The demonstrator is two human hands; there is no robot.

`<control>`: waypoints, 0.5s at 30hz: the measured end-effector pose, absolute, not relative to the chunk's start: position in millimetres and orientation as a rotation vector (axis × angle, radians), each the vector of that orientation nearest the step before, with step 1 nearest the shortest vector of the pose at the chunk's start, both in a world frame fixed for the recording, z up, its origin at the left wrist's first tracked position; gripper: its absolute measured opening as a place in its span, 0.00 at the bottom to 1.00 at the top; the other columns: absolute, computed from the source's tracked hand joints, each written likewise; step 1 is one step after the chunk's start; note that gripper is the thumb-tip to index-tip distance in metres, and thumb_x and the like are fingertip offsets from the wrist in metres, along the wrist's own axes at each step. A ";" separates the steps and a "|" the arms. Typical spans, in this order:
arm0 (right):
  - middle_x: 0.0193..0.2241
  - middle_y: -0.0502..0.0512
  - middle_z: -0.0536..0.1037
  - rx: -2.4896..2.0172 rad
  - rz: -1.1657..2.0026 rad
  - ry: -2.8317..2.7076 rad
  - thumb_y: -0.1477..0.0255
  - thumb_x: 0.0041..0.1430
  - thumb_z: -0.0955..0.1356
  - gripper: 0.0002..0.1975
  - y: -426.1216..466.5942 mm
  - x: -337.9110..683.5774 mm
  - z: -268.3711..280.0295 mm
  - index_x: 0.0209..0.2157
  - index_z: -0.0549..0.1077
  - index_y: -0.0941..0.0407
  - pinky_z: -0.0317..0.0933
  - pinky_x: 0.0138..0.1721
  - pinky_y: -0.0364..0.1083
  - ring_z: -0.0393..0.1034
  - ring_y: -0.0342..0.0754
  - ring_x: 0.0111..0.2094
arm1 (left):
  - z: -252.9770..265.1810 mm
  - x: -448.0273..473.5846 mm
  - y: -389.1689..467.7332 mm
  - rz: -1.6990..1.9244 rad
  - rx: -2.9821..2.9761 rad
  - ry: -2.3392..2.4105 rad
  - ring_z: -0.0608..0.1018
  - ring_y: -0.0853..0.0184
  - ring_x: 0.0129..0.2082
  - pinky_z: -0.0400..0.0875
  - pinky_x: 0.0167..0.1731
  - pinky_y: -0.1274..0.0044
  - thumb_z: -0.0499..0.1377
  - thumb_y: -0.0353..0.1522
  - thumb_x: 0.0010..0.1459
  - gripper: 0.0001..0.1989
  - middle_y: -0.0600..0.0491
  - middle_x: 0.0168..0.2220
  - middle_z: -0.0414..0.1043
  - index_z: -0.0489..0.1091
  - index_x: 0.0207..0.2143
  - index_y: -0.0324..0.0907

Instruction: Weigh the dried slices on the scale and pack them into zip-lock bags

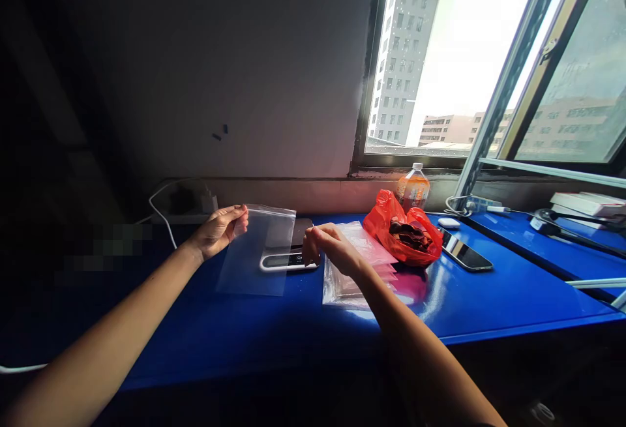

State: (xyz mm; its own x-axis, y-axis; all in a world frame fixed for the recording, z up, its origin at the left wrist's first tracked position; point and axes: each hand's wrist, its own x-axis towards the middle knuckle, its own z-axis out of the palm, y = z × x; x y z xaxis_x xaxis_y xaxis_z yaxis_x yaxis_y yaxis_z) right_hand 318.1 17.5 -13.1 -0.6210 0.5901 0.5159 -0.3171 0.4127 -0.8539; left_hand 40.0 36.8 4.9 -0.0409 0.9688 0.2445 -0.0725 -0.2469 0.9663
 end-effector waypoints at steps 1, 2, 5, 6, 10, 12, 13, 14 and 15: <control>0.13 0.50 0.65 -0.245 1.314 -1.811 0.45 0.56 0.64 0.31 17.0 317.9 -13.5 0.15 0.66 0.56 0.57 0.27 0.45 0.65 0.45 0.21 | 5.7 40.1 36.4 1.443 1.333 1.075 0.68 0.75 0.24 0.66 0.27 0.81 0.67 0.37 0.42 0.16 0.57 0.26 0.66 0.70 0.31 0.39; 0.14 0.50 0.65 -0.268 1.287 -1.813 0.45 0.56 0.64 0.30 16.4 317.6 -13.7 0.15 0.66 0.56 0.56 0.27 0.45 0.64 0.45 0.21 | 6.5 40.8 35.4 1.430 1.358 1.105 0.68 0.75 0.24 0.66 0.28 0.81 0.67 0.38 0.41 0.16 0.57 0.26 0.66 0.70 0.31 0.39; 0.17 0.49 0.66 -0.421 1.138 -1.826 0.48 0.58 0.64 0.27 14.0 314.7 -13.7 0.19 0.67 0.56 0.55 0.27 0.44 0.62 0.43 0.21 | 7.2 47.2 30.5 1.346 1.486 1.198 0.69 0.73 0.25 0.65 0.29 0.80 0.66 0.39 0.43 0.15 0.56 0.26 0.68 0.72 0.31 0.39; 0.18 0.48 0.67 -0.495 1.058 -1.825 0.50 0.58 0.65 0.25 13.1 312.9 -13.7 0.21 0.67 0.56 0.55 0.27 0.44 0.62 0.42 0.22 | 6.9 50.6 28.5 1.303 1.545 1.229 0.70 0.73 0.26 0.65 0.29 0.79 0.65 0.39 0.43 0.14 0.55 0.26 0.69 0.73 0.31 0.39; 0.22 0.48 0.68 -0.718 0.834 -1.812 0.55 0.58 0.67 0.18 11.3 304.8 -14.1 0.26 0.67 0.56 0.53 0.27 0.42 0.61 0.41 0.24 | 3.3 66.4 20.7 1.104 1.821 1.359 0.72 0.68 0.28 0.64 0.31 0.77 0.63 0.40 0.48 0.12 0.52 0.27 0.73 0.76 0.30 0.40; 0.23 0.48 0.69 -0.770 0.797 -1.843 0.57 0.59 0.66 0.17 11.4 302.0 -14.9 0.28 0.68 0.56 0.53 0.26 0.42 0.61 0.41 0.24 | 0.8 72.9 17.3 1.037 1.959 1.432 0.72 0.65 0.29 0.62 0.31 0.76 0.62 0.39 0.49 0.10 0.51 0.27 0.75 0.77 0.29 0.41; 0.23 0.48 0.69 -0.791 0.775 -1.860 0.58 0.59 0.66 0.16 11.5 301.0 -15.4 0.28 0.69 0.57 0.53 0.26 0.42 0.60 0.41 0.24 | -0.5 75.4 15.9 1.010 2.023 1.467 0.72 0.64 0.29 0.61 0.31 0.76 0.61 0.38 0.50 0.09 0.51 0.27 0.75 0.76 0.28 0.42; 0.23 0.48 0.70 -0.811 0.746 -1.879 0.59 0.59 0.65 0.15 11.5 300.1 -16.0 0.29 0.69 0.57 0.53 0.26 0.42 0.60 0.41 0.24 | -1.6 77.3 14.7 0.982 2.079 1.497 0.72 0.64 0.28 0.60 0.30 0.75 0.61 0.38 0.51 0.09 0.51 0.26 0.74 0.76 0.27 0.42; 0.23 0.49 0.71 -0.826 0.720 -1.900 0.60 0.59 0.65 0.14 11.3 299.2 -16.6 0.29 0.69 0.57 0.53 0.26 0.42 0.61 0.41 0.24 | -2.7 78.6 13.8 0.952 2.128 1.521 0.72 0.64 0.27 0.59 0.29 0.75 0.60 0.38 0.52 0.09 0.52 0.25 0.74 0.75 0.27 0.42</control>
